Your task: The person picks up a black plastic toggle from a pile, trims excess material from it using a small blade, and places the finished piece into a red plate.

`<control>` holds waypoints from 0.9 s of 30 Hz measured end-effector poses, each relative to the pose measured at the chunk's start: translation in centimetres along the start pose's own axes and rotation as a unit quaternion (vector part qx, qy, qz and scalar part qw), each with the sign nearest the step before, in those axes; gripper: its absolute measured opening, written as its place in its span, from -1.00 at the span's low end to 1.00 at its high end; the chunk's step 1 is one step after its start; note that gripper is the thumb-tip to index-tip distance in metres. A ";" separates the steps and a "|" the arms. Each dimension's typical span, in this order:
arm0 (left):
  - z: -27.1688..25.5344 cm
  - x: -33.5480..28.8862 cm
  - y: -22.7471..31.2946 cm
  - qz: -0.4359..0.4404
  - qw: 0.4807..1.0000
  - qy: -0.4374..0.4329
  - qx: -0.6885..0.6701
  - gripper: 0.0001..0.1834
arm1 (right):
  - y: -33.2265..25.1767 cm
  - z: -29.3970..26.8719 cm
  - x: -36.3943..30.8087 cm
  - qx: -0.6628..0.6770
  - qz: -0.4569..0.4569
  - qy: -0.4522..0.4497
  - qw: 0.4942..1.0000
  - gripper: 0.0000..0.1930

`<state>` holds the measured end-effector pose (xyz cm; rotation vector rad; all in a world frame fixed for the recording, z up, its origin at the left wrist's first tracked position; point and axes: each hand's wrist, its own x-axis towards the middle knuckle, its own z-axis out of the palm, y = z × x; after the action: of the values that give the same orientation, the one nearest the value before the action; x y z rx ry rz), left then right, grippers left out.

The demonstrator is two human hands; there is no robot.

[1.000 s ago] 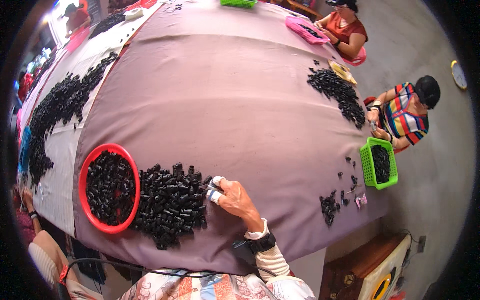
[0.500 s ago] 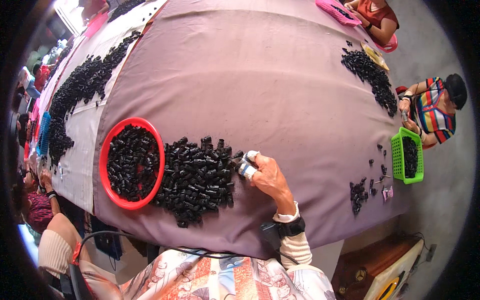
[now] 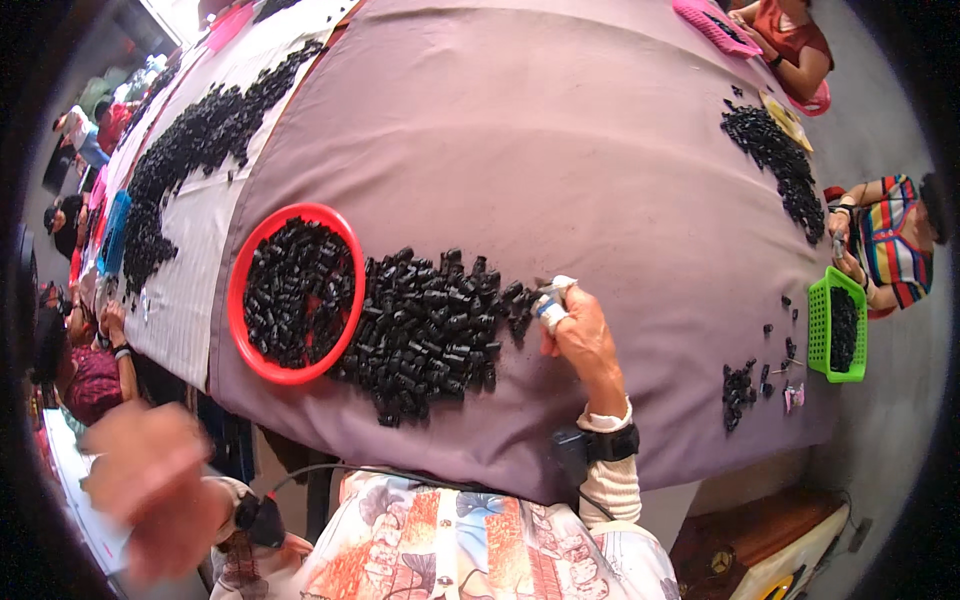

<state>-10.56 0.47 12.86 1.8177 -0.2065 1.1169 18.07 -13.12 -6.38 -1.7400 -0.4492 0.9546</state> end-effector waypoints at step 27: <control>4.5 -13.2 -14.3 -0.360 0.881 -0.251 0.180 -0.71 | 2.1 5.3 -1.6 -0.049 -0.048 -0.368 0.927 -0.85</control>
<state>-7.31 0.27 -6.85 2.2122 0.3877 0.1479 12.64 -11.73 -8.43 -1.3759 -1.0665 1.5259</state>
